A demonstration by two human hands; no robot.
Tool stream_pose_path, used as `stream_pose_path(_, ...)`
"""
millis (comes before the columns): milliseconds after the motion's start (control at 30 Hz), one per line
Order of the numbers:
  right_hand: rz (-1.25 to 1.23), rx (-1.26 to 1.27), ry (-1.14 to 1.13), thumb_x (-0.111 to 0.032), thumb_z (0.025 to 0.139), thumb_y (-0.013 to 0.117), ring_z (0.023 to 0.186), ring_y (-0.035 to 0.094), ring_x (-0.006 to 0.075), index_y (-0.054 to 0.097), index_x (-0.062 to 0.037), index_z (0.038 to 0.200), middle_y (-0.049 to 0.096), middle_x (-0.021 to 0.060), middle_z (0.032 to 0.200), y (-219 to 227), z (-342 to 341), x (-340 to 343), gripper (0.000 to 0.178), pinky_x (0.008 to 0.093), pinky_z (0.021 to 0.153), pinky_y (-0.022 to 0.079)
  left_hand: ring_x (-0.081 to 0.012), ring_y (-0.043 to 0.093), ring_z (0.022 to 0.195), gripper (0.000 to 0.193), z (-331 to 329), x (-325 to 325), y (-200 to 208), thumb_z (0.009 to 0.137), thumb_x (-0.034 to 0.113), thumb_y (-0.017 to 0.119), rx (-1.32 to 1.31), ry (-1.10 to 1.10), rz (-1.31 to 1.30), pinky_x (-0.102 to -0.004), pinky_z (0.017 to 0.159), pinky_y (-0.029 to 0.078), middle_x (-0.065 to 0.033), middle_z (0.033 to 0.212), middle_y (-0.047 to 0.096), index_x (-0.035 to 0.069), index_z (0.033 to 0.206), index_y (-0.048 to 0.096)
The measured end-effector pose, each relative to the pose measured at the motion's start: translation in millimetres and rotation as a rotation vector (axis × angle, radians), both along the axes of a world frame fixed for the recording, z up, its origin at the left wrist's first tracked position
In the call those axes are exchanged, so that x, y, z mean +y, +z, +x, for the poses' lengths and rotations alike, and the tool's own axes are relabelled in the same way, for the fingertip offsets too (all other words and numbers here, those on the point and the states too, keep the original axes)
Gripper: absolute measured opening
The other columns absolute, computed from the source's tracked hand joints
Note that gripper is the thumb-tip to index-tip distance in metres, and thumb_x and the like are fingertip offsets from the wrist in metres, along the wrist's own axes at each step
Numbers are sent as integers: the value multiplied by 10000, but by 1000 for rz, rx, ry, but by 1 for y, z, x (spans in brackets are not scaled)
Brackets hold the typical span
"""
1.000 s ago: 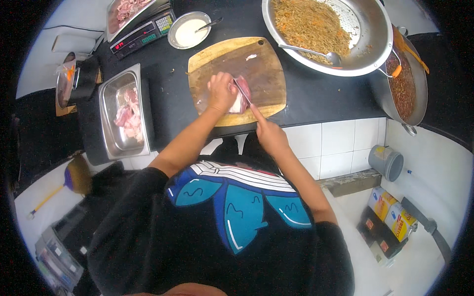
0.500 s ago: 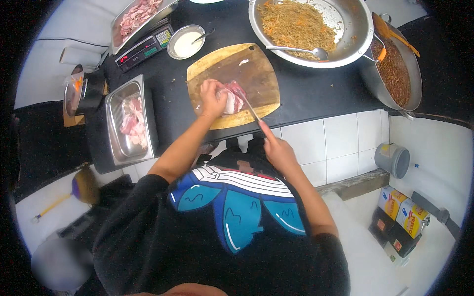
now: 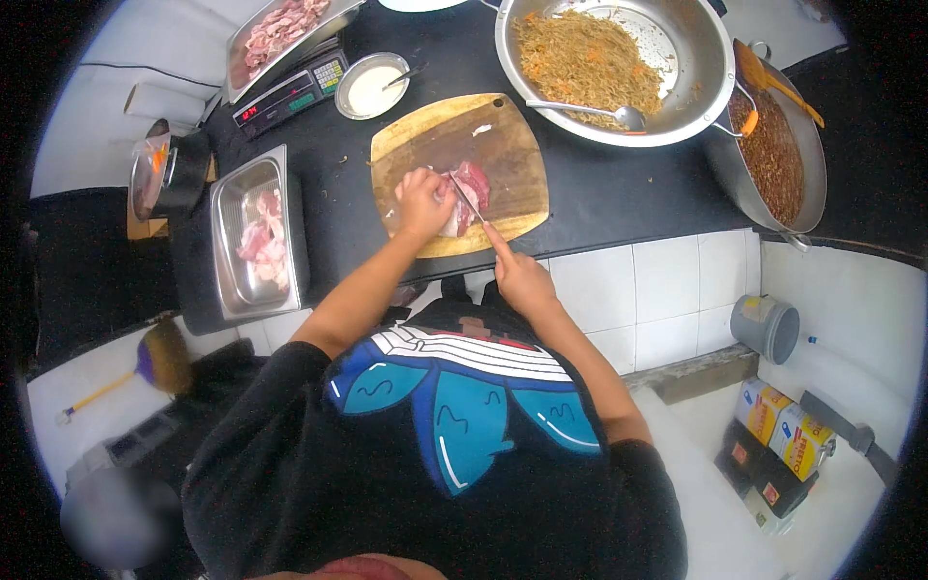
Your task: The person cuts raw meat into small pieces on a wooden board using a knife and moves them into a tray on a digital scale.
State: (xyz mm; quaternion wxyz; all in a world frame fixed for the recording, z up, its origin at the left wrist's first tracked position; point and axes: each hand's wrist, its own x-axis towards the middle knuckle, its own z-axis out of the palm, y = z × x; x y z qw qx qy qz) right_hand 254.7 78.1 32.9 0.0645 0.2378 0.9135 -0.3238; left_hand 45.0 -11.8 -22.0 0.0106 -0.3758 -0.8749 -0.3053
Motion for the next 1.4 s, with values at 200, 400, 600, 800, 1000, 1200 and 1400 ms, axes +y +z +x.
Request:
stream_pose_path(200,48,-100,12,-174,928,480,653,636,398,227,-343,1482,623,200,685,7,-1,-3,632,529,623,506,-277,513,964,211,1,10,7,680,243,689,55,187,-31,-432,831,362,-58,926,575,129,855,663)
stream_pose_path(400,-3,-60,24,-113,915,479,673,623,417,269,-279,1473,613,234,690,3,-22,1,619,540,621,472,-269,518,959,195,-5,11,9,691,230,686,-62,115,-105,-432,804,364,-40,910,599,142,864,697)
stream_pose_path(600,-49,86,15,-109,916,477,731,622,441,273,-299,1466,632,263,775,-24,-76,14,616,553,661,463,-267,523,944,195,-4,8,8,702,220,690,-55,36,-132,-428,800,363,-41,902,616,139,879,703)
stream_pose_path(800,42,33,47,-147,925,452,754,635,432,268,-334,1457,648,241,800,-27,-82,16,593,553,663,480,-269,553,933,178,-11,11,5,722,216,687,-27,81,-168,-433,804,385,-57,895,625,126,876,680)
stream_pose_path(1000,14,-148,51,-155,925,452,732,641,418,247,-354,1466,653,230,785,6,-18,15,612,538,649,491,-322,646,872,134,-45,2,4,768,175,658,-68,178,-189,-440,795,479,-134,934,673,107,883,668)
stream_pose_path(1200,29,-166,40,-153,923,471,677,643,389,229,-360,1473,647,210,736,12,17,14,635,511,617,499,-339,657,855,124,-58,3,16,777,180,644,-179,223,-227,-431,779,510,-155,897,687,119,876,686)
stream_pose_path(1400,-3,-200,30,-161,923,478,692,646,384,215,-392,1470,651,196,740,10,70,13,649,504,618,502,-337,669,830,162,-92,-11,5,780,274,637,-414,299,-257,-406,776,523,-164,882,698,148,856,705)
